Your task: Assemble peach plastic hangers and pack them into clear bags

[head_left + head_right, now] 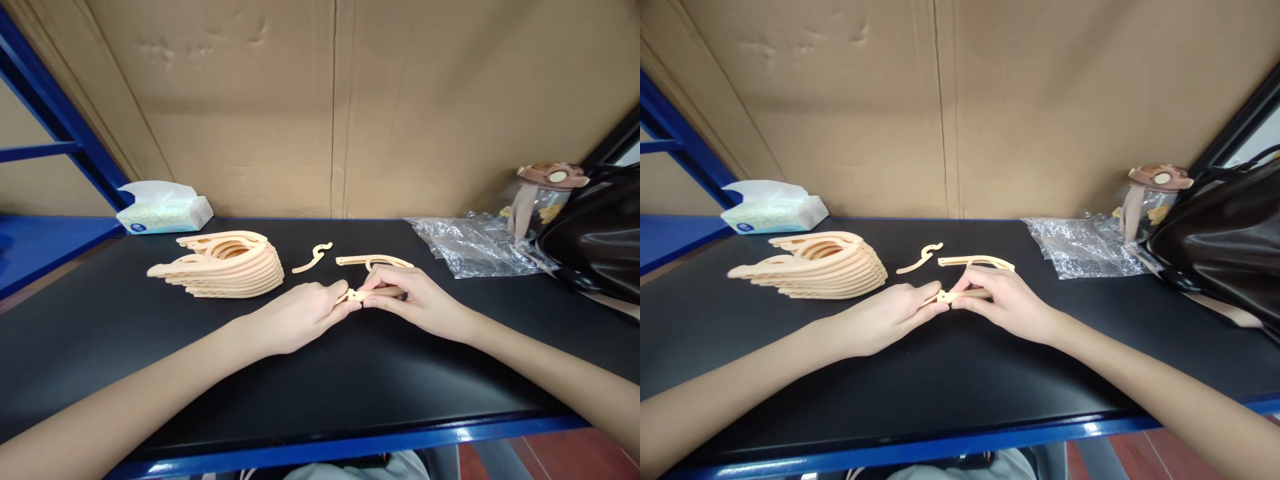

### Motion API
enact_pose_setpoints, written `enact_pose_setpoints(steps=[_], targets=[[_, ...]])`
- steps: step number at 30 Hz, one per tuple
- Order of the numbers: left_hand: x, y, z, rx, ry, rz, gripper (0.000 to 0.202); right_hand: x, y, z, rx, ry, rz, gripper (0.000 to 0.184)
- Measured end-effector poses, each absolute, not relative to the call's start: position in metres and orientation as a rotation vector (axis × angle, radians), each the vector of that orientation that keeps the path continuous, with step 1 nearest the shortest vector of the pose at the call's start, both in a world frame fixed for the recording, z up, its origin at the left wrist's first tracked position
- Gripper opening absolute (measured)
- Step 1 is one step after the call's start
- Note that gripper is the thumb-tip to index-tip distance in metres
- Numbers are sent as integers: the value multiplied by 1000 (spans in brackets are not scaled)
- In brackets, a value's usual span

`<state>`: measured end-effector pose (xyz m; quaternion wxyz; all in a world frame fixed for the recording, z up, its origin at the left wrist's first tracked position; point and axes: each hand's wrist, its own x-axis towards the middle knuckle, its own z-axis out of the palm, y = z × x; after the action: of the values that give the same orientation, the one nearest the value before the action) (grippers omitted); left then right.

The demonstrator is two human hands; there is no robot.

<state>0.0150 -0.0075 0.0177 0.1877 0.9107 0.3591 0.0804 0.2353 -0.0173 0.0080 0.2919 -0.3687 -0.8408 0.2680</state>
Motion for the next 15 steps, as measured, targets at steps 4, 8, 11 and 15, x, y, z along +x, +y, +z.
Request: enact_pose_setpoints(steps=[4, 8, 11, 15], targets=[[17, -9, 14, 2930, 1078, 89, 28, 236, -15, 7, -974, -2277, 696, 17], [17, -8, 9, 3213, 1044, 42, 22, 237, -14, 7, -999, -2318, 657, 18], [17, -7, 5, 3350, 1015, 92, 21, 236, -14, 8, -1019, -2337, 638, 18], [17, -7, 4, 3389, 991, 211, 23, 238, -13, 7, -1012, -2340, 688, 18]])
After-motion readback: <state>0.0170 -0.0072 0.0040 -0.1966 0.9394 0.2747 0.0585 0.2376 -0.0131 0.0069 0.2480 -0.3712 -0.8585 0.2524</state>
